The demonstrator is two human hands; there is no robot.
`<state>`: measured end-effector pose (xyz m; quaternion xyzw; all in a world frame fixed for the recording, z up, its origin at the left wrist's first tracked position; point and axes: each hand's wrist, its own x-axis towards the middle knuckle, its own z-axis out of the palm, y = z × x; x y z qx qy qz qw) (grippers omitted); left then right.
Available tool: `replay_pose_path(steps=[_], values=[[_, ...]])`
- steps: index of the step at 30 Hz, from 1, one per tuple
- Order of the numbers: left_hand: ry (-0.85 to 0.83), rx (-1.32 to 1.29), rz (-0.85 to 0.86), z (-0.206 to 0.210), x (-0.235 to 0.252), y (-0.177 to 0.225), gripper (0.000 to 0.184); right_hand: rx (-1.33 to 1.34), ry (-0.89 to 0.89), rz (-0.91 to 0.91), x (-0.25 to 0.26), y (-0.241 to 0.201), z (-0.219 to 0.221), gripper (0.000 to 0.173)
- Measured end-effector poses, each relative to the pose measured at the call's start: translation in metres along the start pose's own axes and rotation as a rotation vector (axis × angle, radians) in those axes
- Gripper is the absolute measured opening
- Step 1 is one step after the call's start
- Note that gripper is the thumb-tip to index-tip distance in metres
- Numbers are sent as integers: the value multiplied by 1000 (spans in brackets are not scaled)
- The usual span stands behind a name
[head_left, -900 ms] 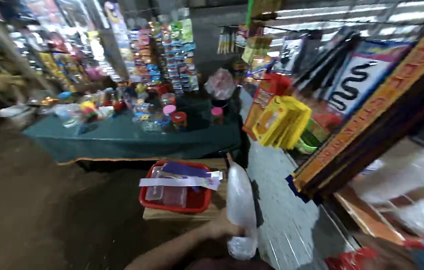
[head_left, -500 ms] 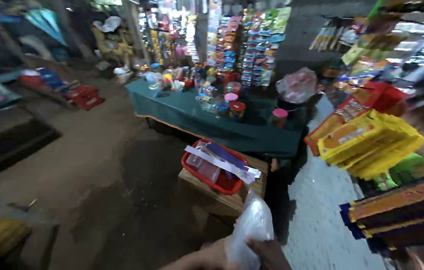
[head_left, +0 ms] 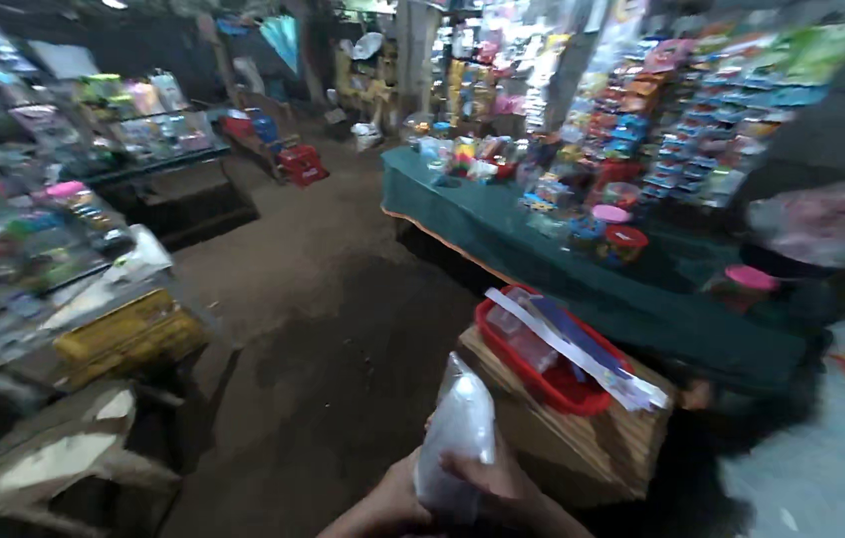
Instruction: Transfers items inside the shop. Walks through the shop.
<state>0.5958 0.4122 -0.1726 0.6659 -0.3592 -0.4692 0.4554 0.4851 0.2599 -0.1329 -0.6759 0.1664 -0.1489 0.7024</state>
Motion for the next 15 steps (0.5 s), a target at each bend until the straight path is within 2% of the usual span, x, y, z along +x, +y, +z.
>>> replay_pose_path(steps=[4,6,7,9,10,12,15], values=[[233,7,50,-88,-50,-44,76,-76,-176,135,51,-6,95,64],[323,30,18,-133,-77,-55,70,-133,-179,151,73,-15,141,69],[366,38,-1,-151,-90,-60,69,-144,-215,86,85,-15,157,81],[479,41,-24,-181,-112,-71,67,-130,-360,-197,119,-10,185,108],[539,32,-30,-192,-122,-79,66,-93,-431,-303,138,-10,203,112],[654,-1,-44,-211,-139,-95,66,-69,-517,-348,166,-13,242,104],[826,-72,-101,-236,-162,-109,61,-37,-647,-243,198,-6,301,83]])
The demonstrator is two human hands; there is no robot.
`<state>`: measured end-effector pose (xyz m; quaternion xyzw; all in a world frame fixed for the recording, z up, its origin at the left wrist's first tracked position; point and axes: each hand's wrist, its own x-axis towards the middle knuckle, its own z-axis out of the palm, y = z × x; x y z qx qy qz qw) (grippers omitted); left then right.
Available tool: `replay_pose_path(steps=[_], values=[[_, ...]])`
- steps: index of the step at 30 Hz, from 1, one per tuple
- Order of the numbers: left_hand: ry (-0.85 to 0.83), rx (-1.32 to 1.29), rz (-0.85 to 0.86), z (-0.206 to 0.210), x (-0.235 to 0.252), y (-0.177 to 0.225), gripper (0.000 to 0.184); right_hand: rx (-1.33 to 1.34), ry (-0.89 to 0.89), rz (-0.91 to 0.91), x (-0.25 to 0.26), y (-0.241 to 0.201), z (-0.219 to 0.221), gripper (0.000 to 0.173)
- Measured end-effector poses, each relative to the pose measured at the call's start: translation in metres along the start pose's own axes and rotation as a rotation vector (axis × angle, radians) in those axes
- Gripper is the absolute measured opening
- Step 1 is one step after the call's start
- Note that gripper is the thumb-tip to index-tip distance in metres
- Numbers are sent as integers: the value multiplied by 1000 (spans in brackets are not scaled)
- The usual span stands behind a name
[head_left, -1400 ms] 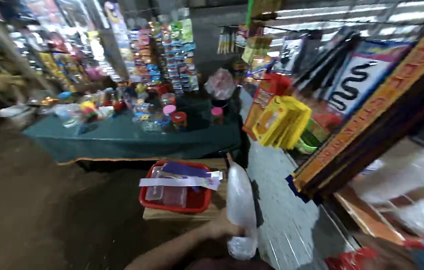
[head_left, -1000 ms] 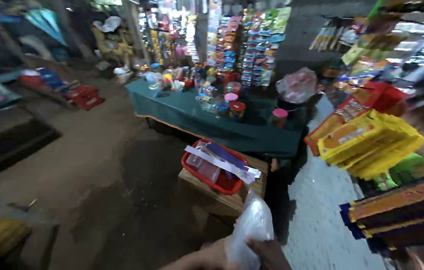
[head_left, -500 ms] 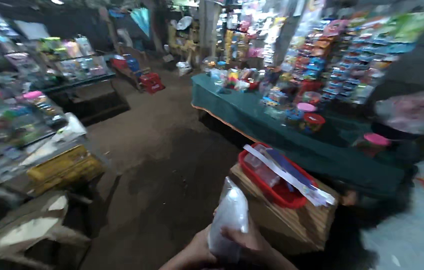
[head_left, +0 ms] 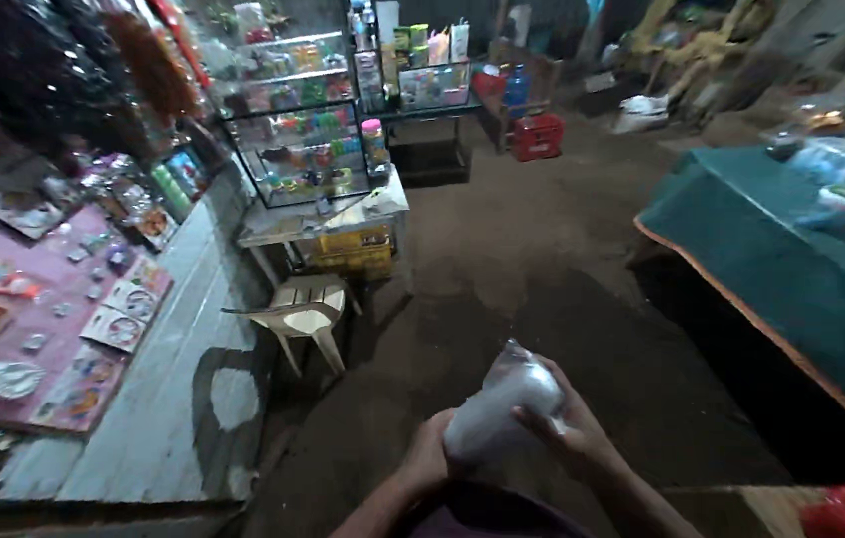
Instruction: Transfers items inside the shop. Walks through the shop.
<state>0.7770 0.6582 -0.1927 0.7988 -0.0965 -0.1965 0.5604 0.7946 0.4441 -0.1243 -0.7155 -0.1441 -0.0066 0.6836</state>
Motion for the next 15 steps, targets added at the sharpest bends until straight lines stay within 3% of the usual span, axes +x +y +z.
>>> replay_pose_path(steps=[2,6,9,11,15], values=[[111,-19,-83,-19,8,-6,63,77,-104,62,36,18,18,76],[319,-37,-152,-53,48,-31,67,245,-292,158,114,62,40,83],[422,-181,-212,-85,98,-33,43,277,-371,214,182,79,44,73],[505,-151,-204,-105,144,-37,39,256,-427,145,234,99,40,63],[627,146,-100,-154,243,-50,61,232,-470,130,348,121,31,54]])
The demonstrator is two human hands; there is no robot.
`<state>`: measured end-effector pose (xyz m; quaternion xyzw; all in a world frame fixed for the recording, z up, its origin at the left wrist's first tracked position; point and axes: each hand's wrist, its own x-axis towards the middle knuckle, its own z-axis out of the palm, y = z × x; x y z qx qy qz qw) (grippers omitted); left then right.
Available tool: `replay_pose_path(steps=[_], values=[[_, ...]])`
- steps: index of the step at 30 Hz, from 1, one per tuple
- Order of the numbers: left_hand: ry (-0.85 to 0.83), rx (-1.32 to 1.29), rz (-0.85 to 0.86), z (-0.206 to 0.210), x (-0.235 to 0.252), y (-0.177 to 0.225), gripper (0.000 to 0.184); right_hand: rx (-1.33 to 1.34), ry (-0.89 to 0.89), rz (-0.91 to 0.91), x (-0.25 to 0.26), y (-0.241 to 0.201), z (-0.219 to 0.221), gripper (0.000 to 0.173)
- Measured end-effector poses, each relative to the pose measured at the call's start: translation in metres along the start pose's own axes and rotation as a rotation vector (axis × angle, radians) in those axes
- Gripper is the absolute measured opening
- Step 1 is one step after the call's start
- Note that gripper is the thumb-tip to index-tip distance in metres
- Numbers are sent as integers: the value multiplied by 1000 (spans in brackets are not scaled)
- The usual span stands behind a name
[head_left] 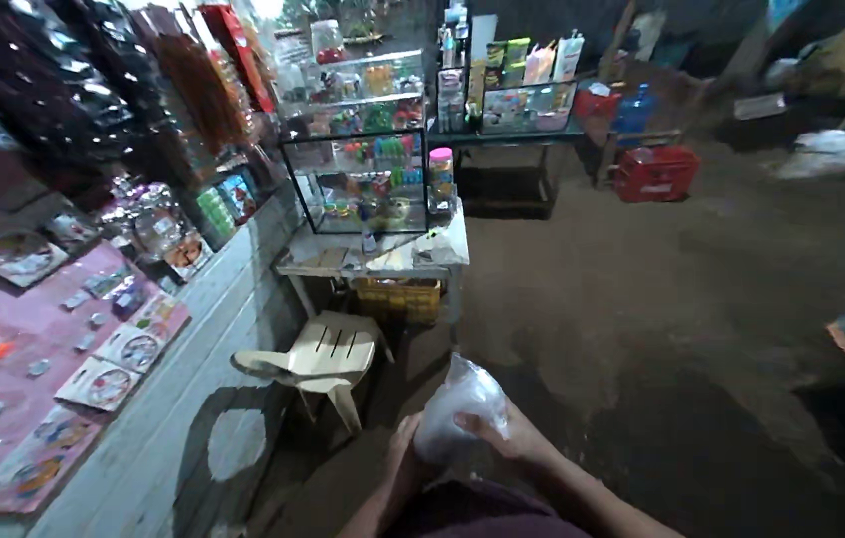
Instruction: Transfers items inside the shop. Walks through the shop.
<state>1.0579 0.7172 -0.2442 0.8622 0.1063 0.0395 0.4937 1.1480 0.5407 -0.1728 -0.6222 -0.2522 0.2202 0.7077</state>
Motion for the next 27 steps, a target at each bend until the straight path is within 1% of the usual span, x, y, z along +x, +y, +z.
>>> replay_pose_path(steps=[2,4,5,6,7,9,11,12,14,15,17,18,19,20,21,23,25,27], values=[[46,-29,56,4,50,4,78,2,-10,6,45,-4,-28,54],[6,-130,105,4,93,1,105,37,-47,-8,84,-3,-52,56],[-9,-204,126,4,110,2,114,68,-53,10,101,-2,-61,58],[-1,-281,157,5,127,3,116,86,-59,30,119,-4,-70,60],[19,-343,175,7,143,4,113,84,-67,50,136,-5,-78,62],[81,-353,132,11,174,6,96,9,-82,84,168,-12,-87,60],[136,-193,23,11,216,10,77,-134,-134,43,208,-12,-93,57],[129,-112,-43,9,239,12,72,-193,-164,6,229,-9,-96,55],[86,-28,-122,5,289,2,70,-252,-216,-36,275,1,-105,54],[81,-24,-125,3,316,-5,70,-264,-230,-29,299,6,-112,58],[62,-73,-141,-3,372,-17,72,-301,-224,19,342,20,-134,73],[66,-82,-140,-6,402,-22,71,-336,-204,44,361,28,-149,81],[60,-88,-166,-9,437,-29,70,-371,-171,71,380,36,-166,84],[54,-99,-210,-12,474,-38,69,-401,-119,106,397,43,-183,82],[51,-105,-230,-15,512,-49,69,-418,-47,155,410,51,-200,75],[25,-121,-218,-16,584,-70,73,-444,114,289,428,69,-230,61],[34,-223,-160,-11,648,-96,78,-439,244,401,434,87,-249,55],[39,-271,-168,-2,704,-115,80,-409,321,506,435,100,-259,53]])
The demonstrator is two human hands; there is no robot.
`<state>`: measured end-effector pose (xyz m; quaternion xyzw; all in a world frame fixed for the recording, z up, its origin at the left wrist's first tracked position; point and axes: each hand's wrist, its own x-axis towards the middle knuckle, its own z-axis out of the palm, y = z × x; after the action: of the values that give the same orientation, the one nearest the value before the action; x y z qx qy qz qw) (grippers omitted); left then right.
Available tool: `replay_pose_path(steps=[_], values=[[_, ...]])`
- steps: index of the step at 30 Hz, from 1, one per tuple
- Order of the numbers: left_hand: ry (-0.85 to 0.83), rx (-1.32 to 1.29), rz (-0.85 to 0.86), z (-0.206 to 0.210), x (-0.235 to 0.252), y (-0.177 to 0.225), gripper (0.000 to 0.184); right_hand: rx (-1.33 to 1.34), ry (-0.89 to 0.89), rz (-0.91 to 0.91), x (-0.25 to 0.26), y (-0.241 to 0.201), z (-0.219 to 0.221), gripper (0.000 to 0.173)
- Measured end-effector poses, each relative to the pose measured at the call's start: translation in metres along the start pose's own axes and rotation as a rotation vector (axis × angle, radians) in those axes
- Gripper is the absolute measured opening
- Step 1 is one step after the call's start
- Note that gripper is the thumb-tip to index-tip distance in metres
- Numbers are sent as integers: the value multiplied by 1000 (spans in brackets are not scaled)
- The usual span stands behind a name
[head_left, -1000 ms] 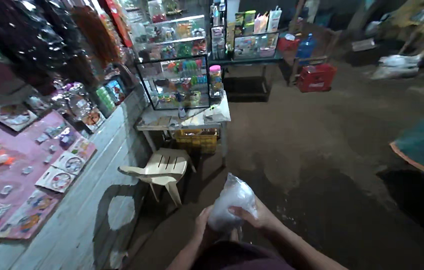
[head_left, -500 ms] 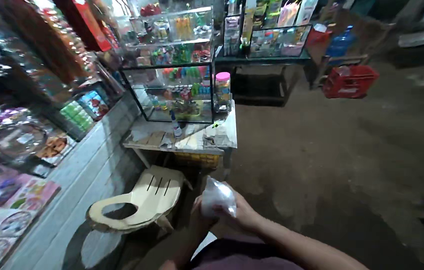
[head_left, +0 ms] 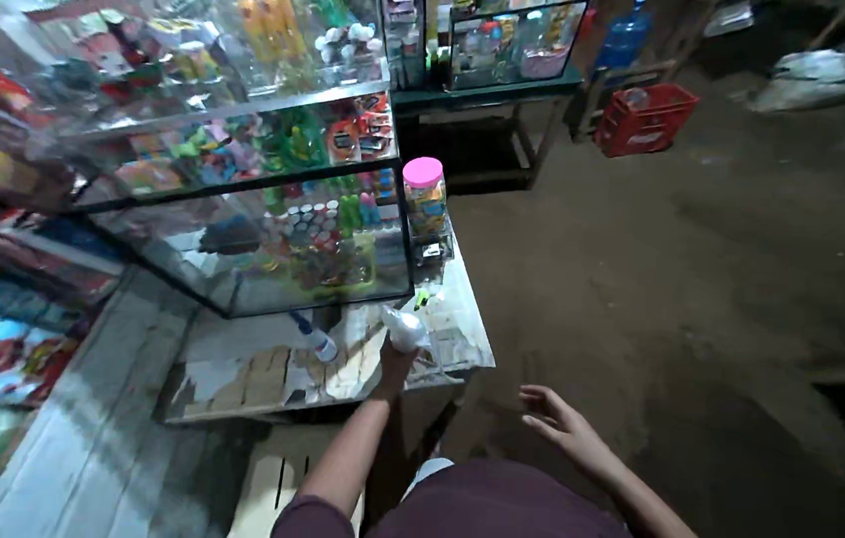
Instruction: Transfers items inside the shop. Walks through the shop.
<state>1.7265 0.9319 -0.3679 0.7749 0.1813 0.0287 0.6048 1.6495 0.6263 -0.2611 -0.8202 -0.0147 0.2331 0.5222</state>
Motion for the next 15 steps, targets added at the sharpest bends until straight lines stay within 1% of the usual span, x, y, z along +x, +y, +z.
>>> replay_pose_path(steps=[3,6,11,13,15], values=[[27,67,-90,13,65,-14,81,8,58,122,4,15,-1,52],[88,56,-140,23,101,-28,82,28,102,197,6,27,-2,51],[153,79,-218,26,119,-37,84,29,128,266,10,32,-7,49],[144,66,-216,26,119,-46,85,27,140,264,10,33,-8,48],[126,141,-184,27,120,-61,87,25,142,266,9,35,-9,46]])
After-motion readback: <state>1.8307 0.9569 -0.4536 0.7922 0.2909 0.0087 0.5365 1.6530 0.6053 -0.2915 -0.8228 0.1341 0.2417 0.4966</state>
